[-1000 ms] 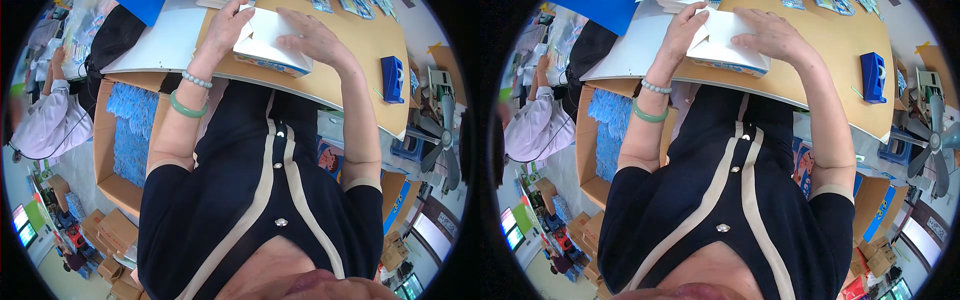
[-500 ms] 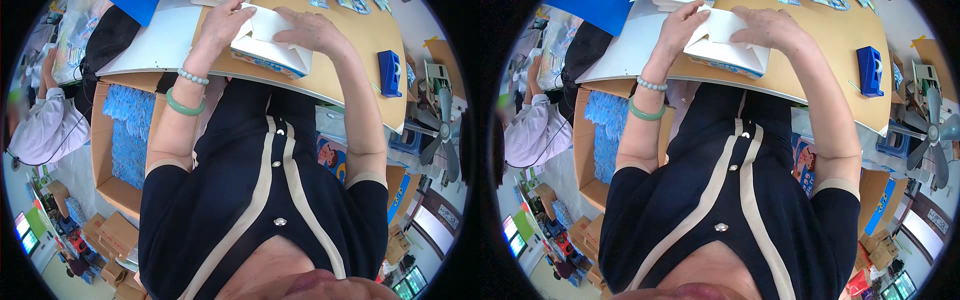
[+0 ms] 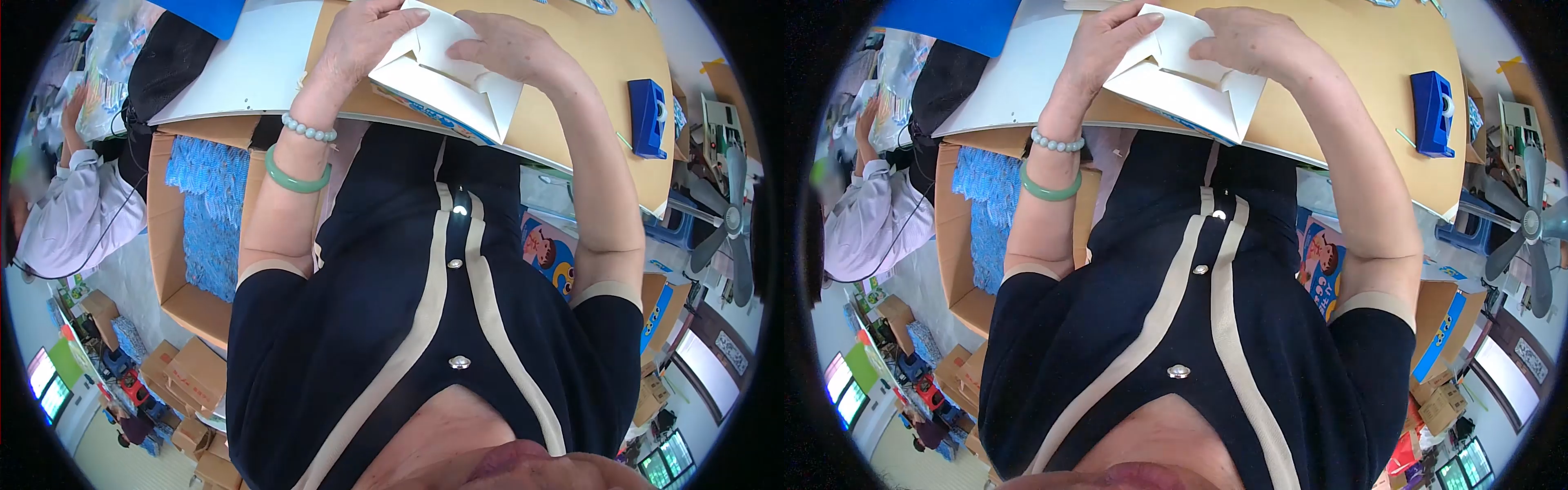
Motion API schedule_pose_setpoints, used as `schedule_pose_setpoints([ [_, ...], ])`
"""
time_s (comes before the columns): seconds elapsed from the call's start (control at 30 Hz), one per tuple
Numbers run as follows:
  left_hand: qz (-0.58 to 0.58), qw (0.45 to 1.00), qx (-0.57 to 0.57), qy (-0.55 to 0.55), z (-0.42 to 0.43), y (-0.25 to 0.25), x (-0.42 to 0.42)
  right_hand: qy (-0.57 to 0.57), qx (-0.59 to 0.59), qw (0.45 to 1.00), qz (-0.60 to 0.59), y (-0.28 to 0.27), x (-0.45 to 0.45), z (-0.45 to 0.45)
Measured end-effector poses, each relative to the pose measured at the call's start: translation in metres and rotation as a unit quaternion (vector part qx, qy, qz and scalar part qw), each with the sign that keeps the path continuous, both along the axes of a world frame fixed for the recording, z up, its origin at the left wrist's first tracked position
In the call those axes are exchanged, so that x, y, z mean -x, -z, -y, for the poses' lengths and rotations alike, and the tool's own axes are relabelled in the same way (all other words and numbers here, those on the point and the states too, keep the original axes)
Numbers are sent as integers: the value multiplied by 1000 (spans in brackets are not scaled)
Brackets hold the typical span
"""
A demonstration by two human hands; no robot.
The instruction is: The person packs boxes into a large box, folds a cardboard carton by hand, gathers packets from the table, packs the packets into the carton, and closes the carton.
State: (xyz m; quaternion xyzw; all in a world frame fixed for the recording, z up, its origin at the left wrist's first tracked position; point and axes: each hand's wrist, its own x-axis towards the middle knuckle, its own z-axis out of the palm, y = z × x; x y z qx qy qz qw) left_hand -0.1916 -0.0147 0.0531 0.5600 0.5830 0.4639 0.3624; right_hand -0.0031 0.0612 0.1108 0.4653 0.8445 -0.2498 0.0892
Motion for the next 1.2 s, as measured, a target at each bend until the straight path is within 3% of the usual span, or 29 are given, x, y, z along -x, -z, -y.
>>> schedule_pose_setpoints([
  [0.07,-16,1000,3,4,-1,-1,2,-67,29,993,95,-31,4,5],
  [0.17,-45,999,4,4,-3,1,4,-97,33,992,69,-17,-12,4],
  [0.23,1,1000,-15,-3,-3,6,0,-115,38,991,57,-6,-21,2],
  [0.37,35,999,27,-9,1,-1,1,-104,89,990,-26,15,-26,-4],
  [0.47,44,998,42,-10,4,1,5,25,185,966,-180,25,-22,5],
  [0.57,55,998,21,-4,9,3,6,16,156,978,-136,15,-20,13],
  [0.67,141,988,34,-54,29,-4,-2,-2,117,988,-98,26,-29,8],
  [0.83,98,993,15,-66,73,26,-15,-94,26,992,-83,32,-34,26],
  [0.9,273,956,-54,-89,71,53,-25,-133,5,987,-92,31,-30,37],
  [0.93,356,925,-91,-97,72,54,-29,-122,68,981,-132,30,-30,38],
  [1.0,328,930,-118,-119,80,36,-34,-96,190,955,-207,27,-32,42],
  [1.03,300,933,-145,-139,83,21,-37,-98,187,956,-205,24,-32,46],
  [1.13,273,937,-168,-142,82,14,-42,58,243,928,-276,12,-26,59],
  [1.2,276,944,-145,-105,78,19,-44,48,214,943,-251,23,-27,56],
])
